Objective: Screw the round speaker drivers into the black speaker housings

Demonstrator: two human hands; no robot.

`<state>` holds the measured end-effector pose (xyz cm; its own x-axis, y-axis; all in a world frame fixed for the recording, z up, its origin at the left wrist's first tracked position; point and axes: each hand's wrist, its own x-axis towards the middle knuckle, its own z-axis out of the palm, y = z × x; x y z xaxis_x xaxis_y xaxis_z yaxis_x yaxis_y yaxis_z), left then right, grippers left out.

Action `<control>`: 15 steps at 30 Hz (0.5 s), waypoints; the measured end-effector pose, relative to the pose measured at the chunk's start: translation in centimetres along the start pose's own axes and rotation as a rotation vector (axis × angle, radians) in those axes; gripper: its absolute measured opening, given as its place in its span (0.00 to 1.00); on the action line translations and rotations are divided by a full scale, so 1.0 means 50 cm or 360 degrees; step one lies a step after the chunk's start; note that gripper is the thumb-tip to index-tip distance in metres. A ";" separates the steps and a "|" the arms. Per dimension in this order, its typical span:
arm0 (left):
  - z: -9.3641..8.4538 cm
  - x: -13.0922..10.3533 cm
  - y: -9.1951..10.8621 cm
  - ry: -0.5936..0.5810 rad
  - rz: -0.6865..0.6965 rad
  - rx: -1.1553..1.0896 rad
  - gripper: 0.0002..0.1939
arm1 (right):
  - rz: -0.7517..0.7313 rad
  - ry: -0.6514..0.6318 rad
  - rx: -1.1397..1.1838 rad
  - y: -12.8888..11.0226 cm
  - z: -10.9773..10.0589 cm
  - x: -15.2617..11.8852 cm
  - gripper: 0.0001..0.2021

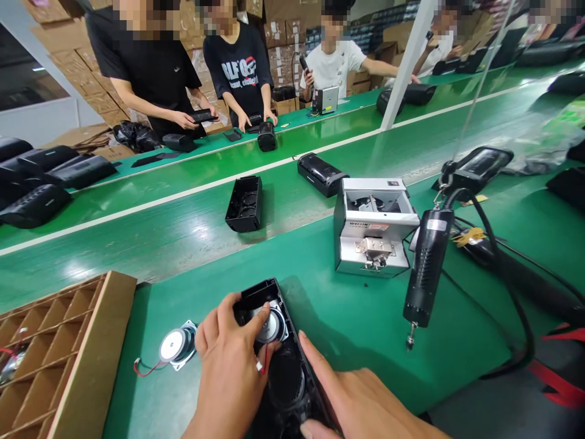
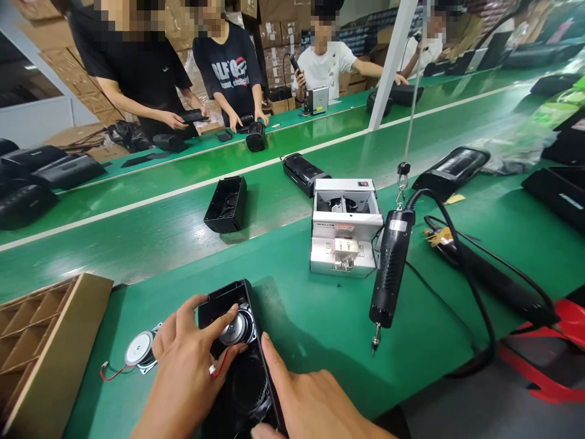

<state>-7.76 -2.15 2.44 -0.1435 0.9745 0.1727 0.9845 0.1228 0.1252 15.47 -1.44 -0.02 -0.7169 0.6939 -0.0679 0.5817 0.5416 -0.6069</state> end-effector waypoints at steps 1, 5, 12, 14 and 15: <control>0.005 -0.004 -0.002 0.0032 -0.0036 0.0016 0.22 | -0.0056 0.0181 0.0049 0.013 -0.005 -0.006 0.46; 0.022 -0.011 -0.012 -0.0236 -0.0303 -0.0308 0.24 | 0.0060 0.1595 -0.0217 0.122 -0.053 -0.024 0.35; 0.035 -0.006 -0.026 -0.0345 -0.0482 -0.0628 0.29 | 0.0661 0.1783 0.0832 0.272 -0.125 0.014 0.28; 0.052 -0.009 -0.038 -0.0187 -0.0478 -0.0695 0.30 | 0.0482 0.1741 0.0974 0.262 -0.114 0.021 0.18; 0.062 -0.009 -0.044 -0.0114 -0.0465 -0.0725 0.30 | 0.0392 0.1813 0.1001 0.252 -0.106 0.022 0.15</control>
<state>-9.53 -2.29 -0.95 -0.3814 0.9244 0.0021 0.7591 0.3119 0.5714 24.03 8.65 -3.56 0.2822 0.9168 0.2825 0.1517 0.2481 -0.9568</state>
